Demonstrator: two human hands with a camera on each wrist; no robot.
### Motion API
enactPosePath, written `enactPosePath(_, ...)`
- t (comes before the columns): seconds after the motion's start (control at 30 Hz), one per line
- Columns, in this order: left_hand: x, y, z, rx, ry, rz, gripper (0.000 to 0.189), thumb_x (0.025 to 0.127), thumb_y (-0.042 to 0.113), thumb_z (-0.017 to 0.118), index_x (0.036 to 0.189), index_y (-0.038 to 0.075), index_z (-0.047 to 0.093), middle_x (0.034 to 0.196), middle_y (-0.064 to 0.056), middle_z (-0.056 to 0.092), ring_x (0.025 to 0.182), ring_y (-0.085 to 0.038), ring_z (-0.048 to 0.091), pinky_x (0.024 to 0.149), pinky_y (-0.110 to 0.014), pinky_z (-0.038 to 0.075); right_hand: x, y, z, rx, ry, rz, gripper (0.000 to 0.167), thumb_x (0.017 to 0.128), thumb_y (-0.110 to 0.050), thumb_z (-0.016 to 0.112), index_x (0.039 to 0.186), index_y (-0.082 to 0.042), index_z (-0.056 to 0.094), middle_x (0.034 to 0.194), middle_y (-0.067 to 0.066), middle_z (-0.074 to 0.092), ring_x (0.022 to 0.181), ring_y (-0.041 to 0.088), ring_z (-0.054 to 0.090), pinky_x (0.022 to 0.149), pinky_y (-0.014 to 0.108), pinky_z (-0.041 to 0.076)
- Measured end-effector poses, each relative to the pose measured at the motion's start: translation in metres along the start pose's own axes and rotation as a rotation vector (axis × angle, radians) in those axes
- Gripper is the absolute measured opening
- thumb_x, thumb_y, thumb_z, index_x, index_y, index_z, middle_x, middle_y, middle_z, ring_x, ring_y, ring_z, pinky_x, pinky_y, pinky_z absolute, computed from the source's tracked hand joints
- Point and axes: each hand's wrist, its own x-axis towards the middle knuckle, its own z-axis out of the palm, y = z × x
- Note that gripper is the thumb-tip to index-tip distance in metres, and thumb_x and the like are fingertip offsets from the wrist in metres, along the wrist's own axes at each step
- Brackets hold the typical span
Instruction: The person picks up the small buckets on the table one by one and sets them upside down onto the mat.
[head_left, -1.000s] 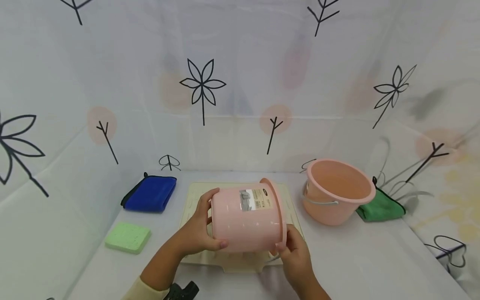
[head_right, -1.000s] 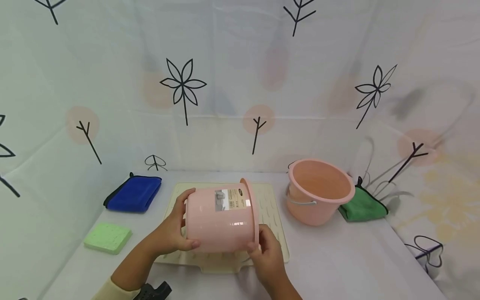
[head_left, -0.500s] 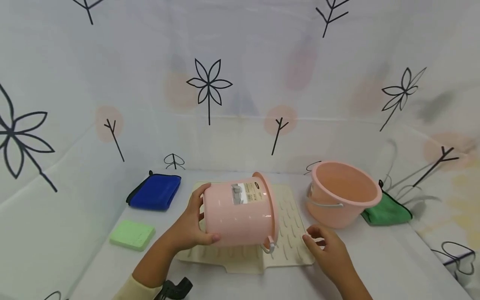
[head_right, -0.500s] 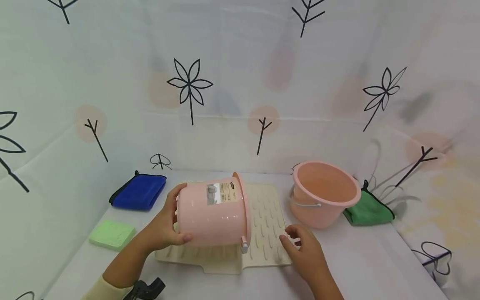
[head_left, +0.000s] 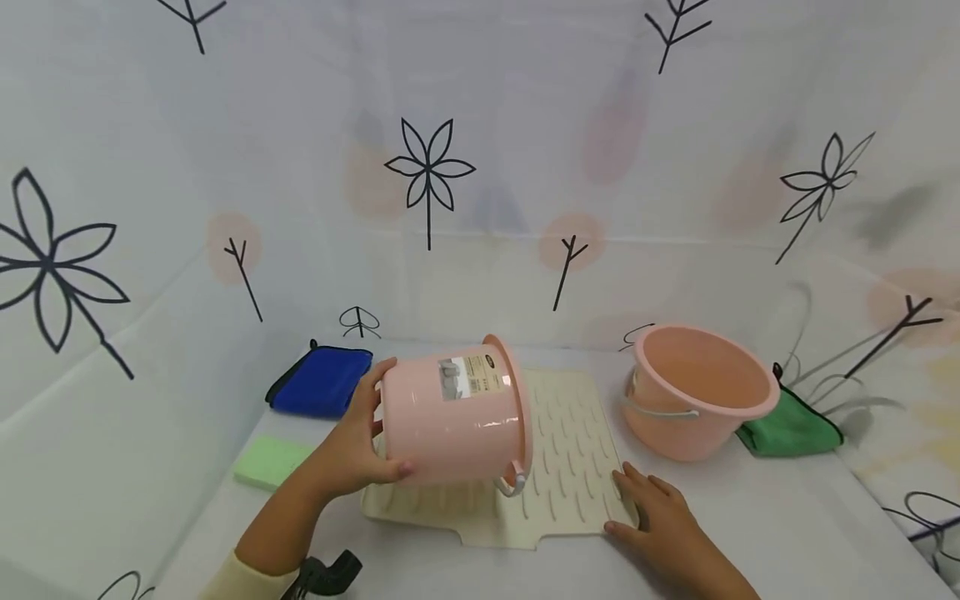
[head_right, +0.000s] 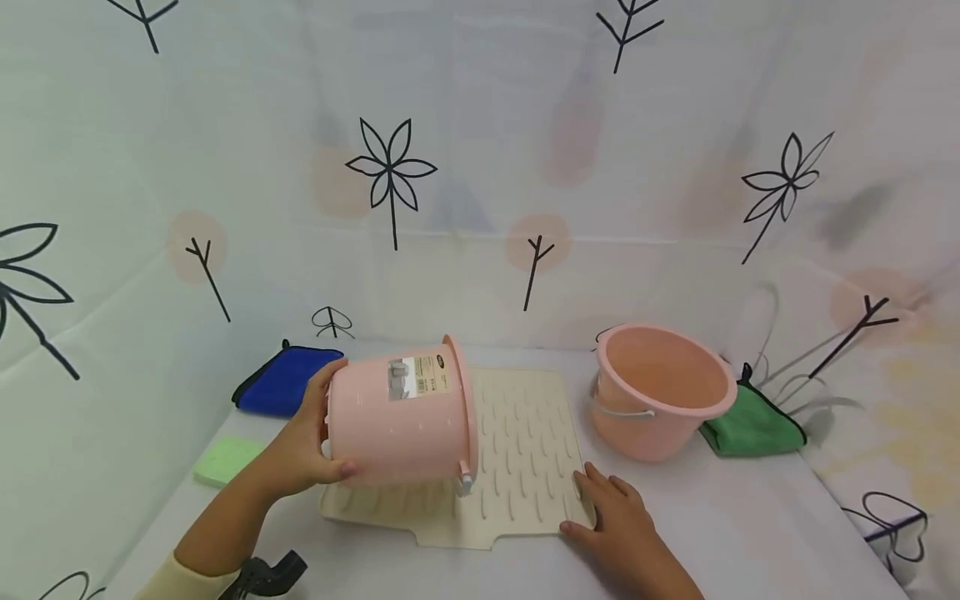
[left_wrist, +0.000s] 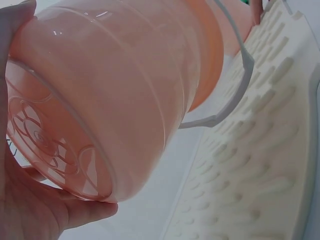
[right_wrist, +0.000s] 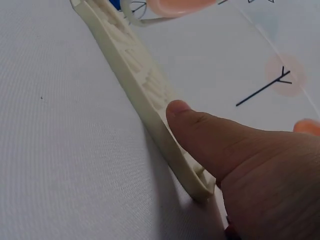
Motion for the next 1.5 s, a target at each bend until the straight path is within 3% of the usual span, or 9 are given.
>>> enactPosePath(0.13,-0.005,0.004,-0.015,0.046,0.028,-0.004,0.126,0.073,0.042,0.092,0.164,0.042,0.004,0.169,-0.009,0.017,0.151,-0.047,0.032,0.104,-0.072,0.046,0.001,-0.002,-0.002,-0.015,-0.008,-0.018,0.097,0.083,-0.065,0.077,0.156,-0.008,0.049,0.167,0.019,0.036,0.143,0.060,0.030,0.103,0.082,0.034)
enactPosePath(0.37,-0.017,0.010,-0.039,0.114,0.064,-0.047,0.126,0.073,0.037,0.093,0.165,0.035,0.006,0.168,-0.009,0.022,0.149,-0.045,0.036,0.104,-0.072,0.046,0.005,-0.003,-0.002,-0.012,-0.039,0.020,0.098,0.082,-0.065,0.078,0.157,-0.009,0.048,0.169,0.018,0.034,0.144,0.057,0.029,0.106,0.080,0.034)
enactPosePath(0.5,-0.026,0.012,-0.051,0.164,0.083,-0.036,0.128,0.072,0.034,0.093,0.165,0.030,0.006,0.165,-0.013,0.024,0.146,-0.048,0.037,0.101,-0.073,0.047,0.003,-0.001,-0.004,0.008,-0.067,0.056,0.099,0.082,-0.064,0.079,0.158,-0.009,0.047,0.169,0.018,0.032,0.146,0.056,0.027,0.106,0.080,0.033)
enactPosePath(0.63,-0.036,0.018,-0.062,0.198,0.104,-0.030,0.128,0.072,0.030,0.095,0.165,0.035,0.007,0.161,-0.014,0.026,0.141,-0.047,0.040,0.097,-0.072,0.051,0.003,0.002,-0.005,0.020,-0.091,0.096,0.103,0.081,-0.067,0.078,0.159,-0.010,0.044,0.171,0.017,0.029,0.147,0.055,0.024,0.107,0.081,0.031)
enactPosePath(0.73,-0.043,0.027,-0.072,0.221,0.118,-0.053,0.129,0.072,0.029,0.096,0.164,0.039,0.007,0.157,-0.016,0.026,0.134,-0.046,0.047,0.091,-0.064,0.058,0.003,0.003,-0.005,0.024,-0.102,0.108,0.105,0.080,-0.069,0.078,0.160,-0.009,0.043,0.171,0.017,0.028,0.147,0.055,0.023,0.107,0.082,0.030)
enactPosePath(0.87,-0.049,0.039,-0.085,0.295,0.125,-0.094,0.133,0.068,0.034,0.099,0.165,0.036,0.008,0.154,-0.017,0.026,0.126,-0.044,0.050,0.079,-0.049,0.062,0.005,0.003,-0.004,0.033,-0.110,0.111,0.106,0.080,-0.069,0.078,0.160,-0.009,0.043,0.171,0.018,0.027,0.147,0.056,0.022,0.107,0.082,0.030)
enactPosePath(1.0,-0.052,0.052,-0.096,0.382,0.111,-0.130,0.135,0.066,0.042,0.099,0.165,0.035,0.008,0.154,-0.019,0.023,0.125,-0.044,0.045,0.078,-0.050,0.060,0.006,0.000,-0.003,0.037,-0.104,0.101,0.104,0.080,-0.068,0.078,0.159,-0.009,0.044,0.171,0.017,0.028,0.147,0.056,0.022,0.107,0.082,0.030)
enactPosePath(1.3,-0.046,0.079,-0.101,0.546,0.001,-0.131,0.130,0.062,0.052,0.097,0.164,0.034,0.018,0.159,-0.017,0.021,0.124,-0.045,0.049,0.073,-0.050,0.063,0.005,-0.002,-0.003,0.024,-0.086,0.104,0.103,0.080,-0.070,0.077,0.159,-0.011,0.046,0.171,0.015,0.031,0.148,0.055,0.023,0.108,0.080,0.031)
enactPosePath(1.5,-0.024,0.083,-0.094,0.626,-0.043,-0.124,0.125,0.066,0.054,0.094,0.165,0.030,0.021,0.158,-0.021,0.025,0.126,-0.045,0.051,0.080,-0.055,0.061,0.004,-0.002,-0.001,0.011,-0.051,0.069,0.099,0.082,-0.067,0.078,0.157,-0.010,0.048,0.169,0.016,0.034,0.145,0.054,0.028,0.106,0.079,0.034)
